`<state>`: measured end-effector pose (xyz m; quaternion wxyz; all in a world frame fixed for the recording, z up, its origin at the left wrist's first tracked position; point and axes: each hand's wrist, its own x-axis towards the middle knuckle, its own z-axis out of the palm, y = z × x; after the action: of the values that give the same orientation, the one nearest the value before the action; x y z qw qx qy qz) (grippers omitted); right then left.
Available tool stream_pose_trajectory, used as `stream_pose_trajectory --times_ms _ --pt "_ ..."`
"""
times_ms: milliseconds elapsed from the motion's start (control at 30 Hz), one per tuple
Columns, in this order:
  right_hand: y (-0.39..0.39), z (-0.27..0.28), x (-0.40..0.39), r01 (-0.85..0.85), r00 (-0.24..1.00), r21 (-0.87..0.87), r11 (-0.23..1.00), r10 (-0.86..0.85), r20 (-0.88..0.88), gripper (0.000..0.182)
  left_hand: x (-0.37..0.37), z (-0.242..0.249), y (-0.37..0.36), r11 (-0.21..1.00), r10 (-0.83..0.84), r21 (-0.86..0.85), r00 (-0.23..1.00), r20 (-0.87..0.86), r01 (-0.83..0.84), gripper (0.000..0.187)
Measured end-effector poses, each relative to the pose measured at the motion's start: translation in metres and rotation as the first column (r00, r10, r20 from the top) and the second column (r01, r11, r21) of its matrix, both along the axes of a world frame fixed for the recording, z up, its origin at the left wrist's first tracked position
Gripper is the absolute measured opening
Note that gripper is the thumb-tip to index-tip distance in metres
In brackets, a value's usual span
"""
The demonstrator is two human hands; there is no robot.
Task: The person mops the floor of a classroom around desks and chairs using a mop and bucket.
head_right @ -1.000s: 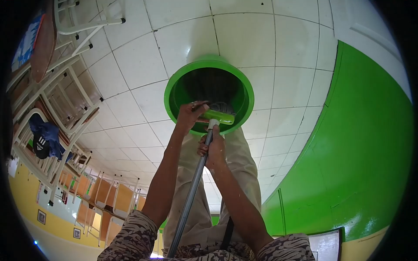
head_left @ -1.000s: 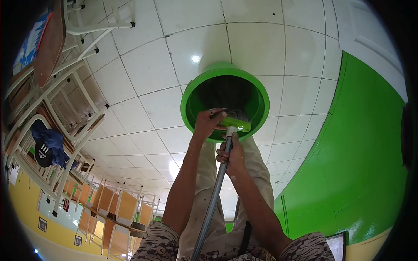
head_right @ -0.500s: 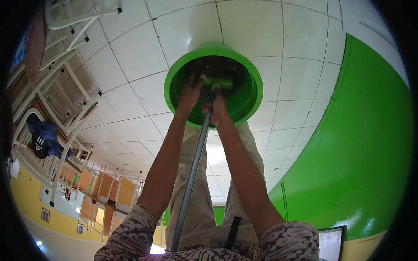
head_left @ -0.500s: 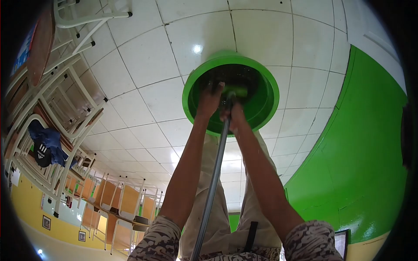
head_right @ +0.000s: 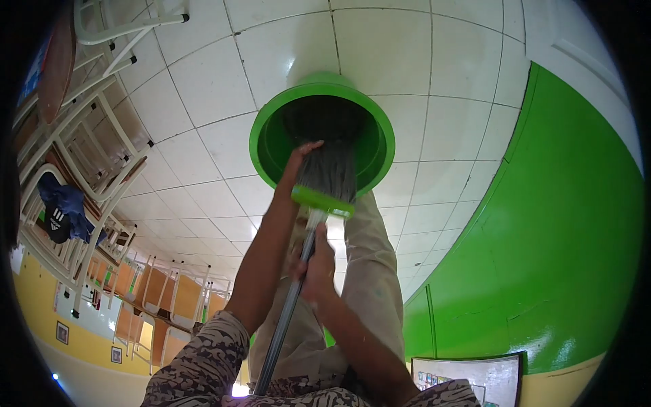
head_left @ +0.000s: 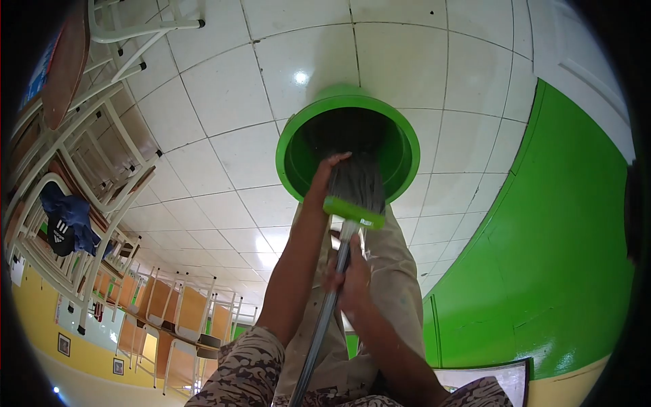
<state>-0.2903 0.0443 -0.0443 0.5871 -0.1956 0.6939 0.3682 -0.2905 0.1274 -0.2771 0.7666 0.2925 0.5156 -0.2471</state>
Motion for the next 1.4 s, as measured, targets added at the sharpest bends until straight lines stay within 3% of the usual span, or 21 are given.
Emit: stream_pose_trajectory --times_ms 67,100,167,200,267,400,467,500,600,667,733,800,900,933,1000,1033,1167,1233,1400 --pt "0.004 0.035 0.004 0.032 0.999 0.026 0.999 -0.032 0.018 0.050 0.002 -0.035 0.009 0.980 -0.153 -0.150 0.973 -0.171 0.128 0.036" --pt "0.004 0.048 0.004 0.081 0.996 0.047 0.996 -0.082 0.021 0.051 0.005 -0.043 0.009 0.981 -0.151 -0.149 0.974 -0.169 0.126 0.036" --pt "0.000 0.053 0.003 0.179 0.983 0.079 0.981 -0.181 0.020 0.052 0.004 -0.053 0.005 0.976 -0.156 0.109 0.959 -0.237 0.186 0.044" --pt "-0.002 0.048 0.005 0.182 0.983 0.076 0.980 -0.184 0.020 0.052 0.007 -0.059 0.000 0.976 -0.159 0.106 0.958 -0.237 0.188 0.044" --pt "-0.005 0.024 0.013 0.124 0.992 0.041 0.991 -0.124 -0.004 0.050 0.014 -0.067 -0.011 0.988 0.002 0.154 0.992 -0.126 0.018 0.058" --pt "-0.008 -0.070 0.016 0.015 0.989 0.058 0.998 -0.023 0.148 0.048 0.020 -0.023 0.005 0.999 0.042 0.022 0.999 0.029 -0.042 0.071" --pt "-0.007 -0.132 0.020 0.012 0.990 0.044 0.999 -0.018 0.142 0.046 -0.008 -0.026 0.014 0.881 0.083 -0.440 0.974 -0.212 -0.172 0.071" --pt "-0.005 -0.164 0.022 0.012 0.989 0.020 1.000 -0.014 0.146 0.046 0.005 0.004 0.013 0.960 0.003 -0.275 0.986 -0.169 -0.050 0.069" --pt "-0.012 -0.250 0.031 0.138 0.988 0.124 0.983 -0.146 0.052 0.046 -0.035 -0.001 0.014 0.956 0.102 -0.272 0.994 -0.049 -0.112 0.075" --pt "-0.015 -0.281 0.037 0.300 0.951 0.238 0.924 -0.309 0.001 0.044 -0.041 0.020 0.009 0.935 0.148 -0.305 0.981 -0.128 -0.181 0.076" --pt "-0.010 -0.271 0.037 0.226 0.970 0.206 0.952 -0.239 0.040 0.045 -0.032 0.025 0.001 0.906 0.202 -0.335 0.960 -0.194 -0.258 0.077" --pt "-0.004 -0.222 0.039 0.114 0.986 0.141 0.983 -0.129 0.104 0.046 -0.037 0.016 -0.012 0.857 0.380 -0.276 0.896 -0.232 -0.435 0.083" --pt "-0.006 -0.114 0.024 0.099 0.983 0.077 0.992 -0.110 0.148 0.047 0.062 0.095 -0.034 0.839 0.432 -0.307 0.893 -0.130 -0.450 0.075" --pt "-0.011 -0.089 0.014 0.116 0.971 0.145 0.983 -0.143 0.192 0.047 0.061 0.084 -0.033 0.836 0.436 -0.309 0.891 -0.125 -0.453 0.075" --pt "-0.013 -0.041 0.027 0.214 0.972 0.097 0.972 -0.222 0.082 0.043 0.044 0.034 -0.032 0.762 0.309 -0.570 0.946 -0.098 -0.308 0.059" --pt "-0.015 -0.024 0.021 0.229 0.969 0.090 0.969 -0.235 0.070 0.041 0.031 0.012 -0.034 0.829 0.265 -0.486 0.960 -0.094 -0.277 0.046" --pt "-0.016 0.026 0.013 0.312 0.949 0.128 0.941 -0.316 0.006 0.042 0.020 -0.022 -0.021 0.878 0.232 -0.433 0.973 0.012 -0.204 0.045" --pt "-0.012 0.043 0.018 0.273 0.959 0.123 0.954 -0.280 0.045 0.046 0.031 -0.043 -0.013 0.969 -0.132 -0.222 0.986 -0.105 0.106 0.050" --pt "-0.011 0.018 0.018 0.179 0.984 0.083 0.980 -0.180 0.001 0.051 0.021 -0.068 -0.012 0.999 0.042 0.013 0.994 -0.099 -0.041 0.057"
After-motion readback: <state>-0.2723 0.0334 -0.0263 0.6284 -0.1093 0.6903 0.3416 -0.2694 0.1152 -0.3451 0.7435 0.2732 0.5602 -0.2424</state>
